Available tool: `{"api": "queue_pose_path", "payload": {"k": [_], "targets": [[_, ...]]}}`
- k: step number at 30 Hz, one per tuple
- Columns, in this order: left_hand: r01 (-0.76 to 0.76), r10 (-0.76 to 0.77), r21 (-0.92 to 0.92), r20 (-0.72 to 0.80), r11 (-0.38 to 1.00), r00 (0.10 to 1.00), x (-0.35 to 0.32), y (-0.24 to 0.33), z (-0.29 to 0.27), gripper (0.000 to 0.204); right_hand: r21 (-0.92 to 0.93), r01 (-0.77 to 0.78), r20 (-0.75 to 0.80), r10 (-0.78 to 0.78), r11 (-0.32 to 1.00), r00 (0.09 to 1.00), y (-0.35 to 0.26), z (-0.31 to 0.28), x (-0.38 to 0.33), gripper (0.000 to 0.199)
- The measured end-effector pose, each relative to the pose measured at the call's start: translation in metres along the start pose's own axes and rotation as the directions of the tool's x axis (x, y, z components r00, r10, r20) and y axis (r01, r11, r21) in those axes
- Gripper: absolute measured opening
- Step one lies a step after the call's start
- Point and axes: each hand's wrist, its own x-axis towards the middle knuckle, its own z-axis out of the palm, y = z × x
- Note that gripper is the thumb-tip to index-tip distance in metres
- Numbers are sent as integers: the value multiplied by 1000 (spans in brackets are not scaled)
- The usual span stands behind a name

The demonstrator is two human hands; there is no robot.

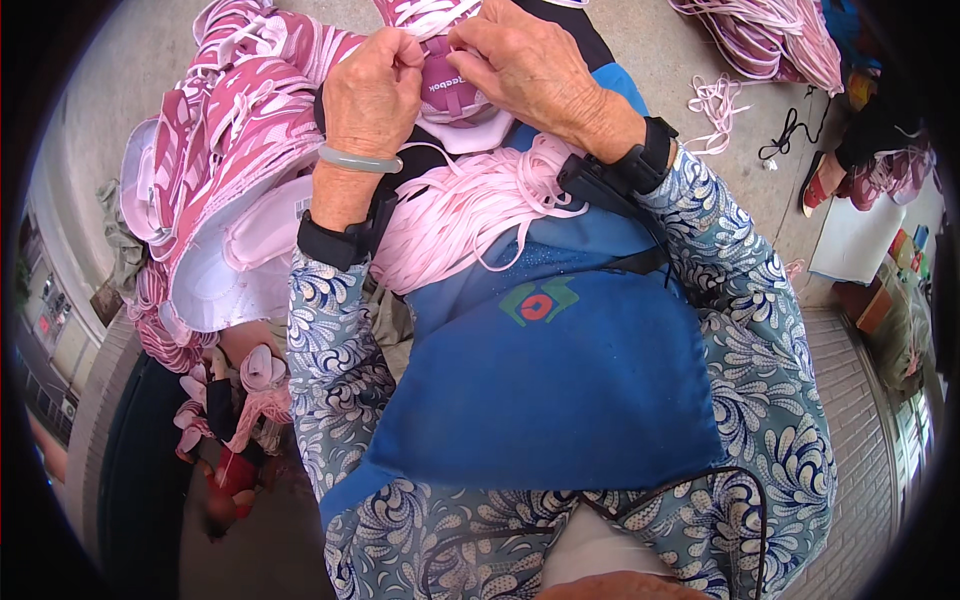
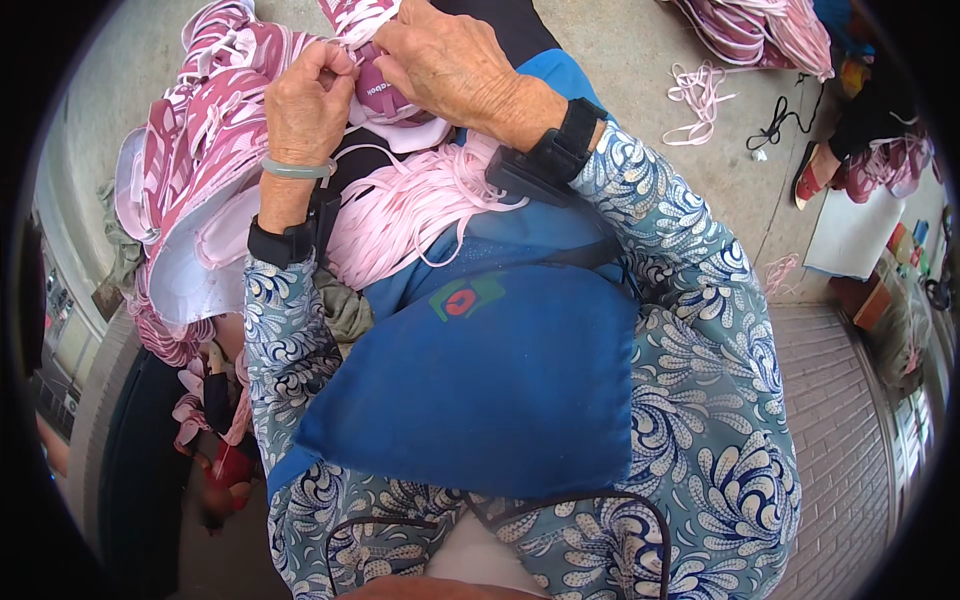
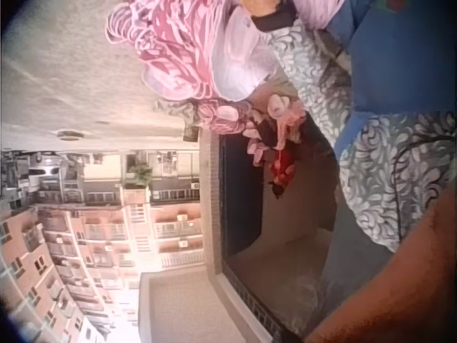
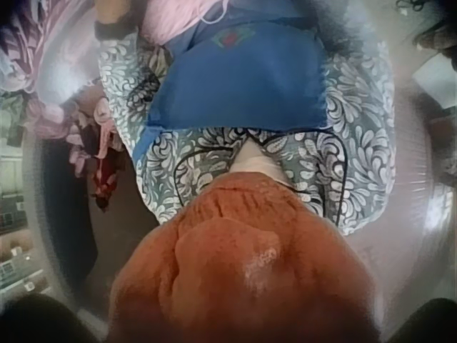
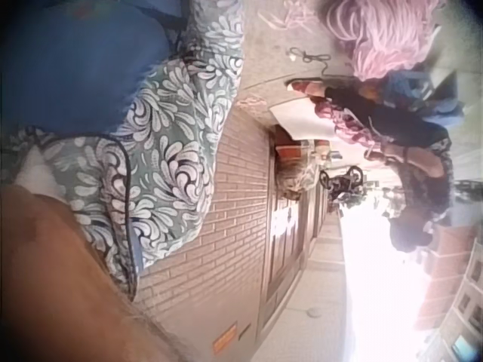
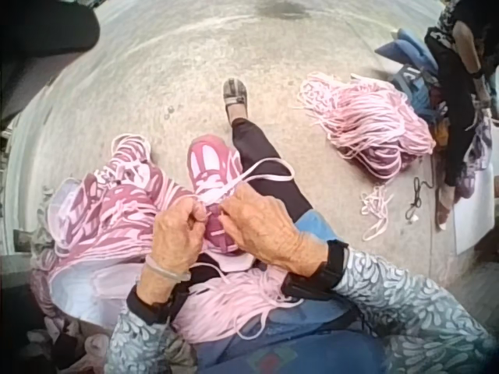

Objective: Lacing a pink and white athletic shoe with pink laces.

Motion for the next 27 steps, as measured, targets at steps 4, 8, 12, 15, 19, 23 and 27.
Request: {"api": "queue_pose_path", "payload": {"k": [4,8,12,15,19,23,27], "targets": [[-115,113,88,28,989,993,-2,-1,-1,8,-24,39,59,-38,999,998,0,0,4,14],[-83,88,104,-42,991,995,-2,-7,2,8,-123,10,73,-1,992,997,2,6,5,10],[106,-107,-30,-35,994,994,0,-13,3,9,-142,-8,78,19,990,997,3,10,4,8],[71,-89,-229,-66,971,994,3,-10,3,10,-157,-5,88,19,988,996,4,11,5,8],[38,-51,-194,-62,980,997,1,4,-1,10,-167,11,88,3,986,996,6,13,6,8],[-27,-16,-268,-158,963,987,-2,12,-2,11,-169,16,81,-2,985,997,6,16,6,8],[-93,71,-71,-269,993,960,-3,8,11,8,-205,3,98,17,979,995,5,17,6,7]]}}
